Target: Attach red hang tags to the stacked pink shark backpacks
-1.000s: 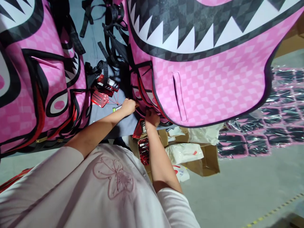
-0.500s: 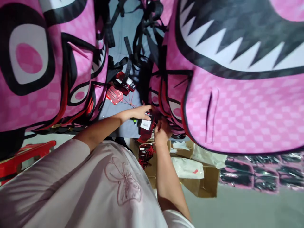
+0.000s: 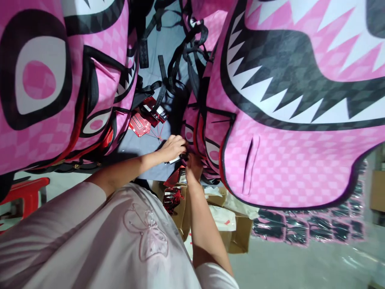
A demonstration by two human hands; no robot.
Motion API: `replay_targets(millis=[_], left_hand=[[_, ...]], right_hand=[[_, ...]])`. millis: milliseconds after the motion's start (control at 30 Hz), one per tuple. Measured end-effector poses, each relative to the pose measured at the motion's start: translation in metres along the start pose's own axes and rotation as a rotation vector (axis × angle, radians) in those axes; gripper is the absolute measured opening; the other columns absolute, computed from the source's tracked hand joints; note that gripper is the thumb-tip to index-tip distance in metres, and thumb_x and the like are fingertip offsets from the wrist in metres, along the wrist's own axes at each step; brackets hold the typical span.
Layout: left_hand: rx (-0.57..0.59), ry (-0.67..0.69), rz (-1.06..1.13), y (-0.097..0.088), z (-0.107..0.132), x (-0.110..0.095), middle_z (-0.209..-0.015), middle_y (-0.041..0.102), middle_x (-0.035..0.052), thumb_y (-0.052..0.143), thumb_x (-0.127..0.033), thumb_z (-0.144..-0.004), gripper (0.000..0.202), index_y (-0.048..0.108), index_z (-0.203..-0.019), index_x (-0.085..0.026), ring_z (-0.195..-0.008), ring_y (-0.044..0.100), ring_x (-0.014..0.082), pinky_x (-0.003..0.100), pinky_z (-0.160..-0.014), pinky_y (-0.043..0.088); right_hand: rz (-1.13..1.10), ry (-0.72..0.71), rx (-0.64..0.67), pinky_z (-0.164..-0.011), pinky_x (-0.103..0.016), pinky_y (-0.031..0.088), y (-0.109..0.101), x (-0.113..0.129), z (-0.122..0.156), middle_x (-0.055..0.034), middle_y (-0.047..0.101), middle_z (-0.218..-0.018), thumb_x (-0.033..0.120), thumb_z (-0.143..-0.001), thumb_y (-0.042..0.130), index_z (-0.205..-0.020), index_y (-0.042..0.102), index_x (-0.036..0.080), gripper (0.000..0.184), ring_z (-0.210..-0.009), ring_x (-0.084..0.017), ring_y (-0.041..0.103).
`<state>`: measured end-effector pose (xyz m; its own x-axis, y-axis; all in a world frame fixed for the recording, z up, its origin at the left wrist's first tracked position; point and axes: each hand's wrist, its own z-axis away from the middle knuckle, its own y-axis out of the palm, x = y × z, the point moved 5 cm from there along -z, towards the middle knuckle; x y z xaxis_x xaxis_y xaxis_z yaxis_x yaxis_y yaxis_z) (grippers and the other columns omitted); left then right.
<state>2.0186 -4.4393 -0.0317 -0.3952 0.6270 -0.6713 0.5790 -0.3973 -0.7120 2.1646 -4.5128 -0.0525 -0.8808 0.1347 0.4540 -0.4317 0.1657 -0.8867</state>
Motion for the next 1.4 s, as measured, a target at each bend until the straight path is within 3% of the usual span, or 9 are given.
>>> replay_targets(millis=[133,233,333,467,600,733,1100,1300,1400], left_hand=[[0.112,-0.101,0.246,0.018,-0.005,0.005,-0.102,0.070,0.0105,0.051,-0.015,-0.093,0.023,0.073,-0.100,-0.013,-0.099,0.062,0.0218,0.033,-0.084,0.046],[0.052,-0.320,0.608,0.029,-0.011,0.016,-0.091,0.072,0.0060,0.057,-0.012,-0.088,0.020,0.071,-0.101,-0.011,-0.077,0.063,0.0137,0.025,-0.071,0.047],[0.033,-0.399,0.726,0.033,-0.014,0.022,-0.084,0.071,0.0047,0.054,-0.012,-0.088,0.021,0.069,-0.102,-0.006,-0.067,0.061,0.0103,0.021,-0.065,0.047],[0.123,-0.253,0.535,0.026,-0.013,0.021,-0.096,0.072,0.0051,0.059,-0.016,-0.087,0.019,0.075,-0.097,-0.014,-0.088,0.066,0.0153,0.024,-0.081,0.048],[0.233,-0.167,0.232,0.022,-0.007,0.018,-0.105,0.071,0.0058,0.054,-0.021,-0.093,0.026,0.076,-0.107,-0.022,-0.097,0.066,0.0177,0.026,-0.084,0.047],[0.301,-0.151,0.080,0.025,-0.006,0.014,-0.106,0.070,0.0064,0.048,-0.029,-0.097,0.030,0.074,-0.111,-0.025,-0.097,0.066,0.0188,0.027,-0.083,0.047],[0.331,-0.157,0.026,0.028,-0.007,0.007,-0.105,0.071,0.0077,0.044,-0.025,-0.097,0.033,0.075,-0.106,-0.023,-0.099,0.066,0.0200,0.028,-0.077,0.047],[0.312,-0.239,-0.012,0.029,-0.010,-0.001,-0.103,0.072,0.0153,0.051,-0.017,-0.091,0.027,0.071,-0.108,-0.013,-0.091,0.069,0.0268,0.033,-0.071,0.046],[0.309,-0.245,-0.048,0.030,-0.010,-0.005,-0.100,0.072,0.0180,0.049,-0.013,-0.090,0.028,0.069,-0.110,-0.010,-0.090,0.069,0.0287,0.034,-0.071,0.047]], right_hand=[[-0.069,-0.053,0.013,-0.086,-0.042,0.053,-0.009,0.006,0.003,-0.0145,0.066,-0.109,0.027,-0.090,0.033,-0.109,0.068,0.016,0.041,-0.097,-0.024,0.063],[-0.137,-0.014,-0.015,-0.086,-0.041,0.054,-0.014,0.011,0.005,-0.0125,0.068,-0.109,0.027,-0.087,0.034,-0.104,0.070,0.019,0.041,-0.096,-0.023,0.064],[-0.260,0.123,-0.040,-0.080,-0.038,0.054,-0.012,0.011,0.006,-0.0093,0.071,-0.098,0.034,-0.087,0.038,-0.099,0.069,0.020,0.037,-0.082,-0.021,0.065],[-0.345,0.301,-0.052,-0.072,-0.033,0.052,-0.011,0.005,0.008,-0.0044,0.069,-0.082,0.044,-0.084,0.046,-0.094,0.065,0.020,0.032,-0.070,-0.019,0.064],[-0.304,0.177,0.020,-0.073,-0.029,0.049,-0.014,0.010,0.007,-0.0045,0.067,-0.082,0.039,-0.085,0.043,-0.085,0.063,0.019,0.028,-0.072,-0.017,0.062],[-0.259,0.134,0.060,-0.075,-0.028,0.046,-0.014,0.013,0.006,-0.0048,0.067,-0.084,0.033,-0.088,0.039,-0.085,0.062,0.019,0.027,-0.073,-0.016,0.059],[-0.061,0.020,0.158,-0.082,-0.032,0.044,-0.016,0.017,0.001,-0.0098,0.066,-0.091,0.031,-0.091,0.035,-0.089,0.057,0.020,0.024,-0.086,-0.020,0.057],[0.082,-0.072,0.233,-0.078,-0.033,0.041,-0.012,0.022,-0.002,-0.0106,0.063,-0.087,0.019,-0.090,0.033,-0.083,0.057,0.019,0.025,-0.083,-0.021,0.055],[0.083,-0.064,0.238,-0.076,-0.035,0.043,-0.010,0.021,-0.004,-0.0109,0.065,-0.088,0.020,-0.090,0.034,-0.086,0.061,0.019,0.028,-0.082,-0.023,0.056]])
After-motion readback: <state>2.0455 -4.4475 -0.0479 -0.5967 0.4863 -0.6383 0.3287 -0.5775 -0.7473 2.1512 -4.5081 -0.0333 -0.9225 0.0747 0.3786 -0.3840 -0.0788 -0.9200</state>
